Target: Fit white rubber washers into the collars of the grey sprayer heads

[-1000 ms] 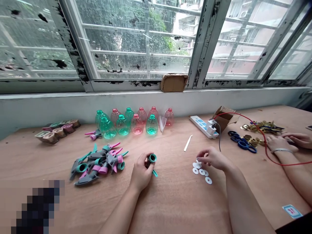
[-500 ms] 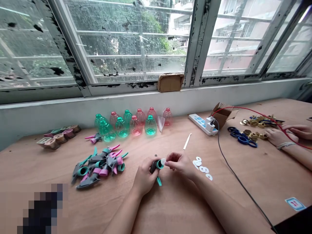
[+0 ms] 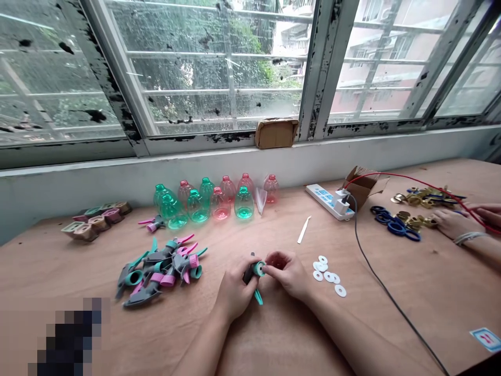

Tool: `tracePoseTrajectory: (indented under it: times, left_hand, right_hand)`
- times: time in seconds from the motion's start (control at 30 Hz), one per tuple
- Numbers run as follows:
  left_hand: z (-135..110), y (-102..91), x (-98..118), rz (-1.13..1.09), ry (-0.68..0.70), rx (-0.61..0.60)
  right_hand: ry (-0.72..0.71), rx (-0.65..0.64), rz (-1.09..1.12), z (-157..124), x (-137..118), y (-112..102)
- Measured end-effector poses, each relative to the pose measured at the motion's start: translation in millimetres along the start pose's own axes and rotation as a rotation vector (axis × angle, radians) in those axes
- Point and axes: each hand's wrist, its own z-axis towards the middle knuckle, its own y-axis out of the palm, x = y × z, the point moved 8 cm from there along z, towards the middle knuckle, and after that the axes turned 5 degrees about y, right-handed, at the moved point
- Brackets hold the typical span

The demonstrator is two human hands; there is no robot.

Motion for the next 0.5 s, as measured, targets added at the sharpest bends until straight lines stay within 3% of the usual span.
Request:
tracePoseTrajectory:
  times: [0.27, 0.5]
  left_hand:
    - [0.0, 2.8, 5.7, 0.079, 0.039, 0.007]
    - [-2.4, 0.4, 7.9, 0.177, 0.107, 0.063]
  right_hand:
    - [-0.312, 0.043, -0.414, -13.1, -35.8, 0.3]
    - [-0.378, 0.047, -0.433, -16.4, -37.2, 1.1]
